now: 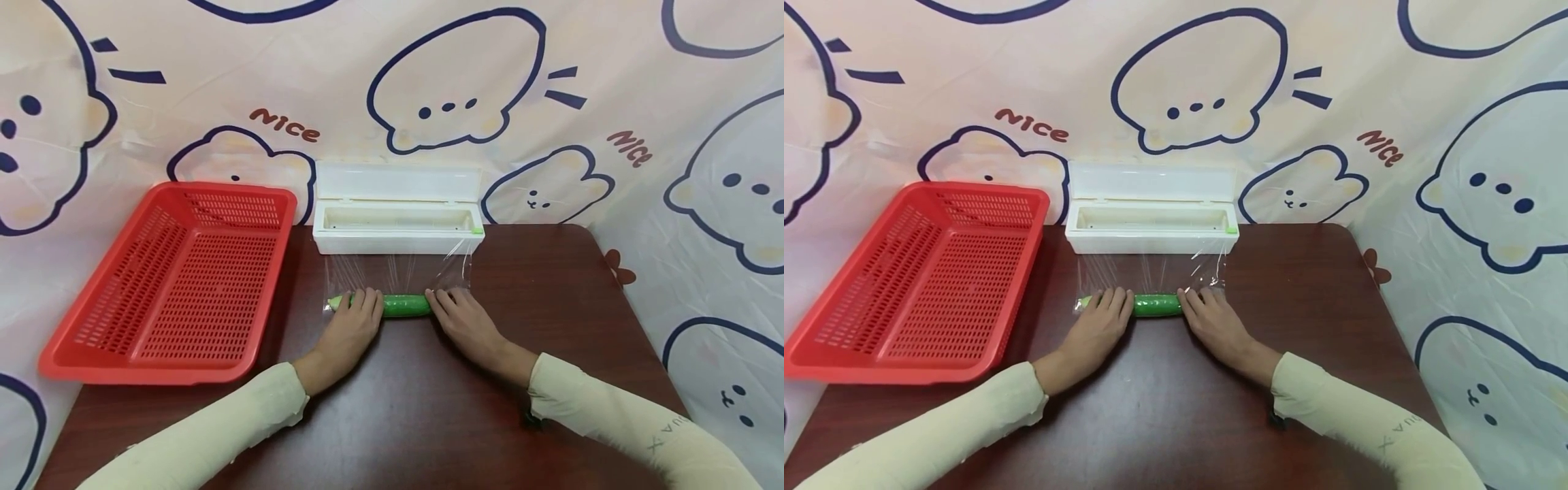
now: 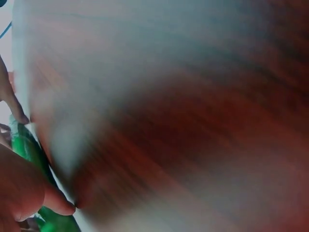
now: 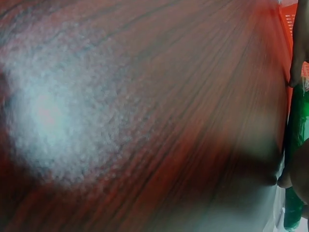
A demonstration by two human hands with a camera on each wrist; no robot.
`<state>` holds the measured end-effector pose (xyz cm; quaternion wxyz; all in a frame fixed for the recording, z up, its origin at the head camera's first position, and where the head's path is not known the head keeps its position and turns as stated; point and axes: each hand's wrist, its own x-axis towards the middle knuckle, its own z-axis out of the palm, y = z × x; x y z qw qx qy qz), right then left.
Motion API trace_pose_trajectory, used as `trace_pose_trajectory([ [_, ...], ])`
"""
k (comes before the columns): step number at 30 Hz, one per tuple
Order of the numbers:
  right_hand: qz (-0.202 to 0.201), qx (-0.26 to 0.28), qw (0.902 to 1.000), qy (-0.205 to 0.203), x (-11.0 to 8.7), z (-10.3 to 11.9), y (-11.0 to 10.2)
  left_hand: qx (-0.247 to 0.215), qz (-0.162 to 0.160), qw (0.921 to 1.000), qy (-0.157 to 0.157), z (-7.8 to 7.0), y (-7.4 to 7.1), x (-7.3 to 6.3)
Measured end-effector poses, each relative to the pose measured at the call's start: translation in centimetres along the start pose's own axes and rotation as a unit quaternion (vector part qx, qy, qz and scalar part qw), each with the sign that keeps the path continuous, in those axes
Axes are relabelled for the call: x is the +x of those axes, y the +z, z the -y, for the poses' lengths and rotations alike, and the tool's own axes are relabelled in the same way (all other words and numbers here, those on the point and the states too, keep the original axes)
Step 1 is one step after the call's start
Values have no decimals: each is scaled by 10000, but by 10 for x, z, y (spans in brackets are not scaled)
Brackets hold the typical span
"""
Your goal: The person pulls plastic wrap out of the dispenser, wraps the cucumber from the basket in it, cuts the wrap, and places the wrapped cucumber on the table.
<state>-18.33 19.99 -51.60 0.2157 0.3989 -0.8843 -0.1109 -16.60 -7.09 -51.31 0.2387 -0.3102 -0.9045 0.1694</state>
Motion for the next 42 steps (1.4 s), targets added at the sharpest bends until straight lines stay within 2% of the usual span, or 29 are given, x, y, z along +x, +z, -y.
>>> trace_pose_trajectory([
  [5,10,15,10000,-23,0,-3,2,12,-120,9999,8,0,4,1],
  [10,200,141,9997,57,2,-6,3,228,60,9997,115,2,6,2],
  [13,326,122,9994,77,4,-6,3,198,97,9997,141,4,6,2],
  [21,460,293,9983,209,9,-9,3,-393,-460,9981,-86,8,9,6],
  [24,519,395,9976,247,11,-11,3,-607,-357,9975,-78,9,9,7],
  [34,644,1055,9910,510,20,-16,-5,-1016,279,9944,78,18,-1,13],
  [42,884,1213,9865,659,24,-18,-10,-1410,306,9895,-26,20,-6,19],
])
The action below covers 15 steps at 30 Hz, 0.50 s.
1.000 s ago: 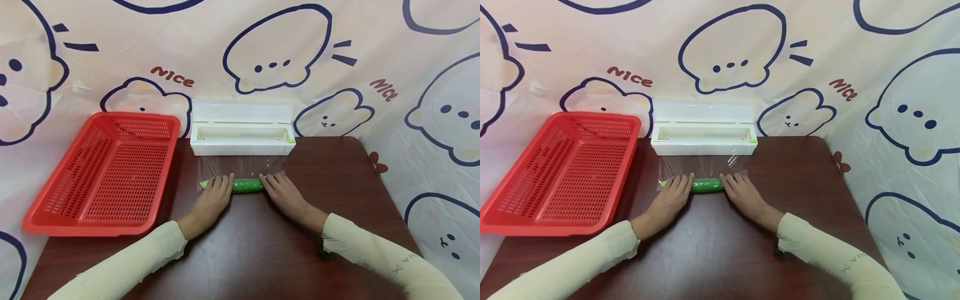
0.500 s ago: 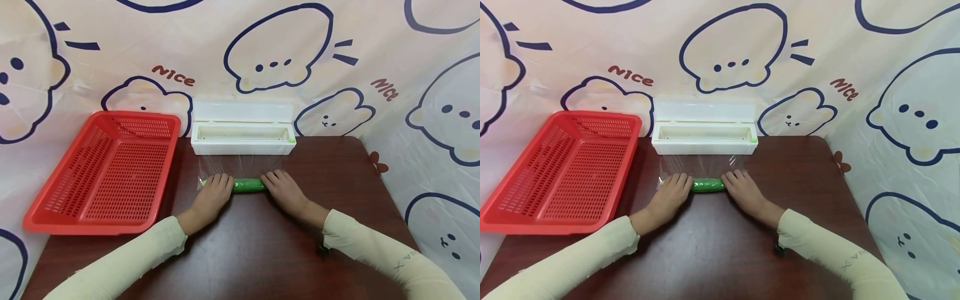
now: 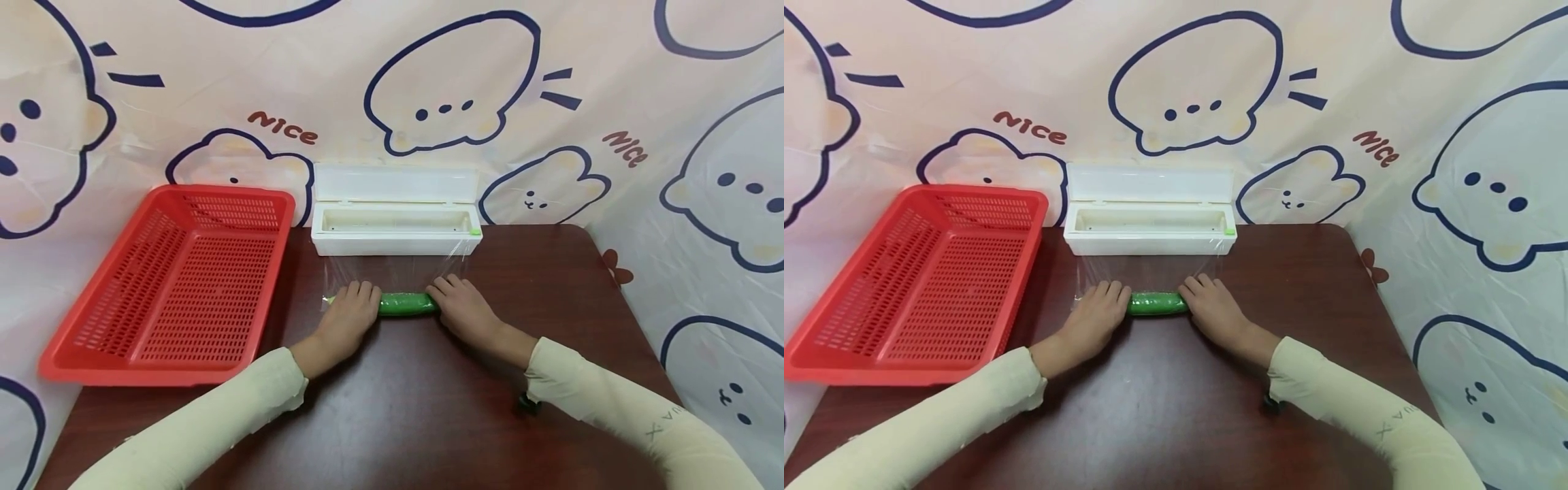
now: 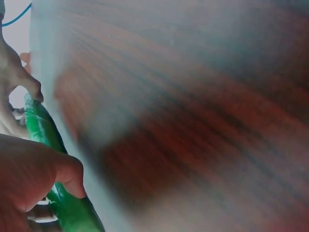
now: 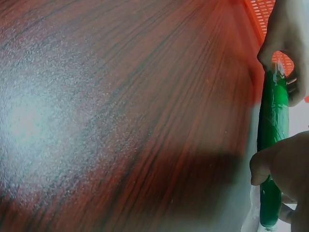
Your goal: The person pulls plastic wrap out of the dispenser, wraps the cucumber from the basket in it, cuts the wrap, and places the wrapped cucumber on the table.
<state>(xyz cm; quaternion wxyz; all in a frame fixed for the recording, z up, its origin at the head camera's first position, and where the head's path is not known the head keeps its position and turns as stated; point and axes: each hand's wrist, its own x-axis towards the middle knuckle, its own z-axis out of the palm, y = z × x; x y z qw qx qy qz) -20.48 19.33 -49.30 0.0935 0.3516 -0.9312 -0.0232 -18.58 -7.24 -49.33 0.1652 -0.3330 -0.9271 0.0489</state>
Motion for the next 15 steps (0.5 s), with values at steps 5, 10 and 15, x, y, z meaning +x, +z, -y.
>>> trace_pose_trajectory([
  [5,59,128,9999,46,2,0,-1,-111,242,9996,-52,2,-1,0],
  [10,179,237,9995,81,5,-1,-2,-363,474,9981,-128,3,0,-1],
  [15,294,260,9992,103,6,-2,-4,-366,525,9978,-177,3,1,0],
])
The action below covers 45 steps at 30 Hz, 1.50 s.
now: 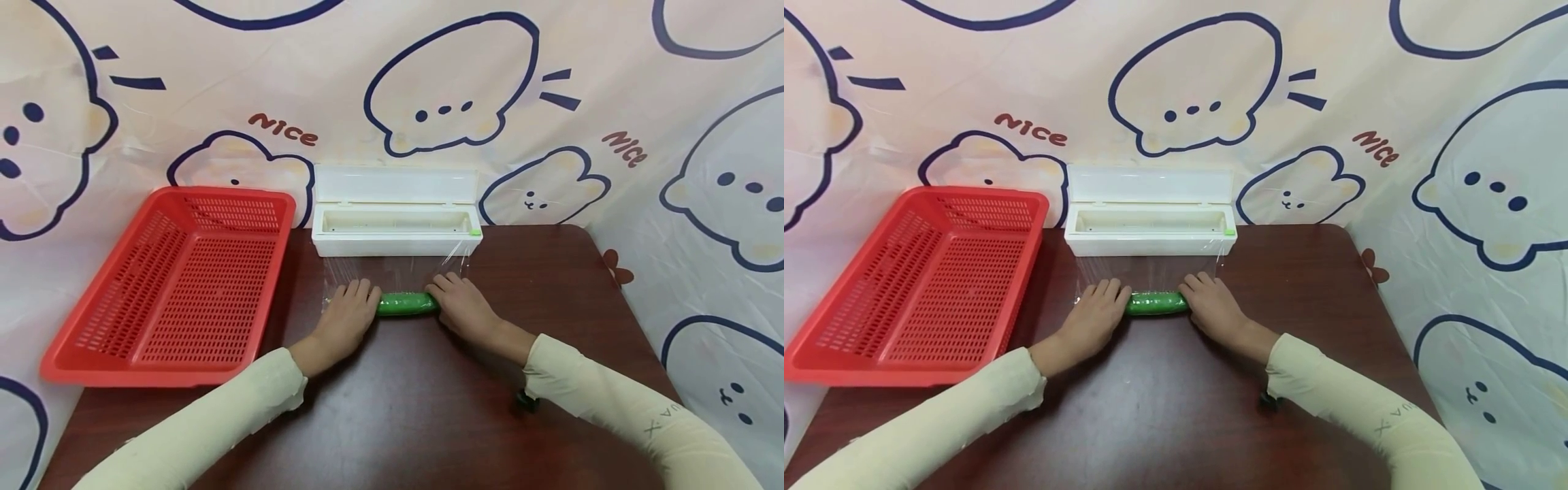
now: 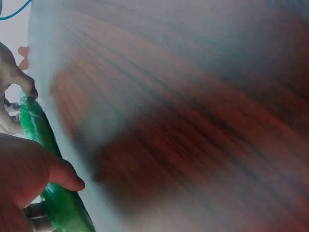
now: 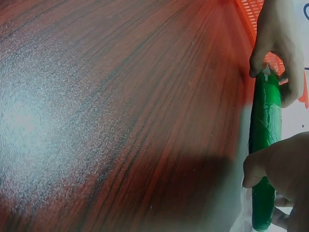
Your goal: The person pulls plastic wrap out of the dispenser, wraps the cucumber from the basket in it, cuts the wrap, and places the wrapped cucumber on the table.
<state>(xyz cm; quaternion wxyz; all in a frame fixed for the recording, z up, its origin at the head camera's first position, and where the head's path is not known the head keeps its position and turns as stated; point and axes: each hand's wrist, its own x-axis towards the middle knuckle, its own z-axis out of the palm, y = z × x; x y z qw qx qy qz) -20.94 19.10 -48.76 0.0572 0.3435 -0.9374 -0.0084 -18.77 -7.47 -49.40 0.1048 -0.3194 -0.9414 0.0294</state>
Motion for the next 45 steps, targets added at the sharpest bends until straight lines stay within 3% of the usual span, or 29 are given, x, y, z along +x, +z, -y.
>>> trace_pose_trajectory([
  [8,-119,484,9987,-90,-2,-5,2,-459,-222,9984,-231,-1,-1,7],
  [17,-90,909,9956,-216,-6,-14,-1,-774,-20,9965,-323,0,-8,10],
  [24,-147,695,9968,-373,-12,-20,0,-756,40,9965,-344,1,-9,11],
  [30,-69,401,9992,-46,-22,-30,0,-870,73,9956,-352,1,-12,11],
  [34,-264,93,9996,12,-25,-30,-6,-864,28,9957,-321,2,-12,9],
  [42,-883,-323,9917,-874,-18,-2,-10,-829,41,9960,-317,3,-12,9],
  [45,-889,-383,9914,-875,-15,7,-3,-854,55,9959,-278,2,-13,10],
])
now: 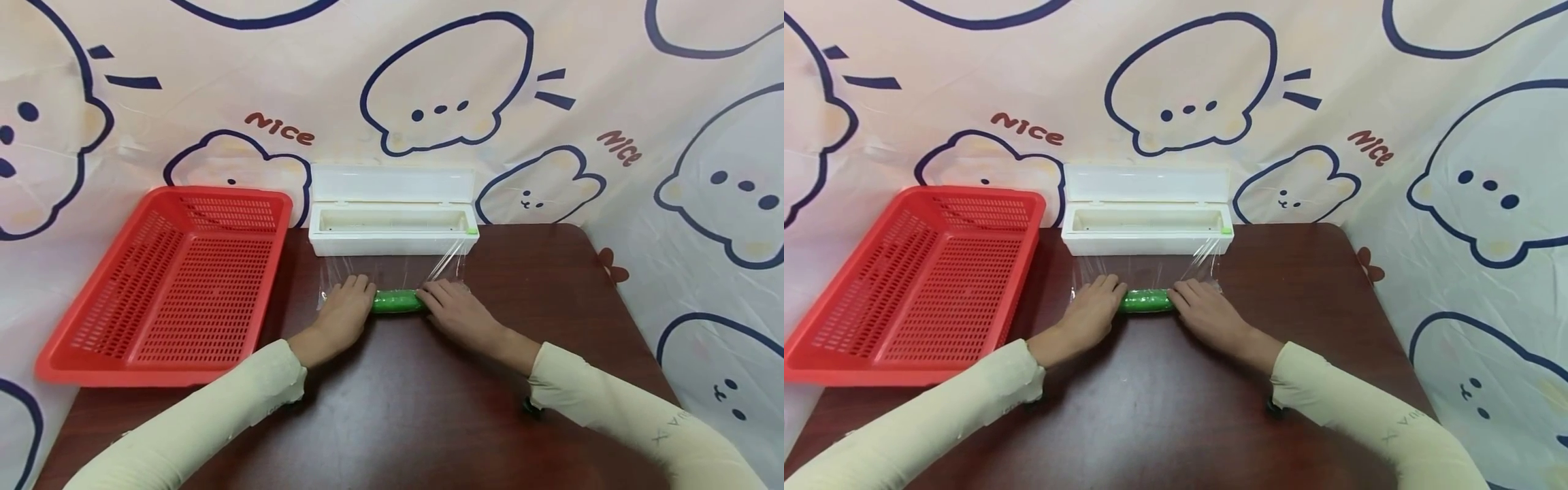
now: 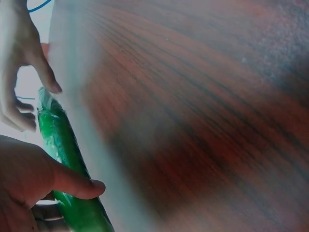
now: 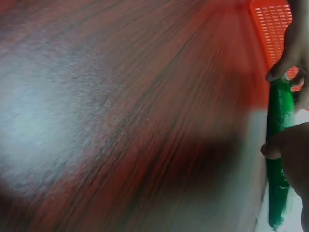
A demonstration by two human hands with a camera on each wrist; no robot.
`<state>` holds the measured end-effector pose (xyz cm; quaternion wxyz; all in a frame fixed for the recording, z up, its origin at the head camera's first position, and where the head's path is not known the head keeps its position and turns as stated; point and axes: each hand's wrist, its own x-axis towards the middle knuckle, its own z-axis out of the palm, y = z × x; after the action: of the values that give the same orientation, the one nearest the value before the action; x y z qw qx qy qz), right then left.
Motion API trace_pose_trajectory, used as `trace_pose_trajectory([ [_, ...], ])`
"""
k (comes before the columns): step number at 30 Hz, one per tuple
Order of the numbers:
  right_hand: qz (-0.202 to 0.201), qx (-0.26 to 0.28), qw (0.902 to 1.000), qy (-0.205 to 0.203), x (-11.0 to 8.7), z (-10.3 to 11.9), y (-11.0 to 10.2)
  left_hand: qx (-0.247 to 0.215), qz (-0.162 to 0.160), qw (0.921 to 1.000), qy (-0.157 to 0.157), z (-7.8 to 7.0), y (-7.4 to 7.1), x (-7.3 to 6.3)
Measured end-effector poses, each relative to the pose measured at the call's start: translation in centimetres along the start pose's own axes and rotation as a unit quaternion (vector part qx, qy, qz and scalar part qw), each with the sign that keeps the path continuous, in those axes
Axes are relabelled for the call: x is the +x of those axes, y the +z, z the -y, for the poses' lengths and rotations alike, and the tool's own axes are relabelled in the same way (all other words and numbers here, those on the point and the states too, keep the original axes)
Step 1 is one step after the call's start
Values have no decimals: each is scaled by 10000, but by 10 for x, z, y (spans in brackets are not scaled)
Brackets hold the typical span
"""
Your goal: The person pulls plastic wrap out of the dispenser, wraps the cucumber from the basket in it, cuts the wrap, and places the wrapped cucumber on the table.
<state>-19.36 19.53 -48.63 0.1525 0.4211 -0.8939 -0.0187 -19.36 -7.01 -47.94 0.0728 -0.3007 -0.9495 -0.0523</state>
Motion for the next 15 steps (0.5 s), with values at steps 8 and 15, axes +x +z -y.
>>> trace_pose_trajectory([
  [8,48,-337,9992,216,5,2,11,-76,34,10000,47,-3,-5,-1],
  [15,86,-709,9973,162,6,1,16,-170,57,9998,-97,-1,-6,-1],
])
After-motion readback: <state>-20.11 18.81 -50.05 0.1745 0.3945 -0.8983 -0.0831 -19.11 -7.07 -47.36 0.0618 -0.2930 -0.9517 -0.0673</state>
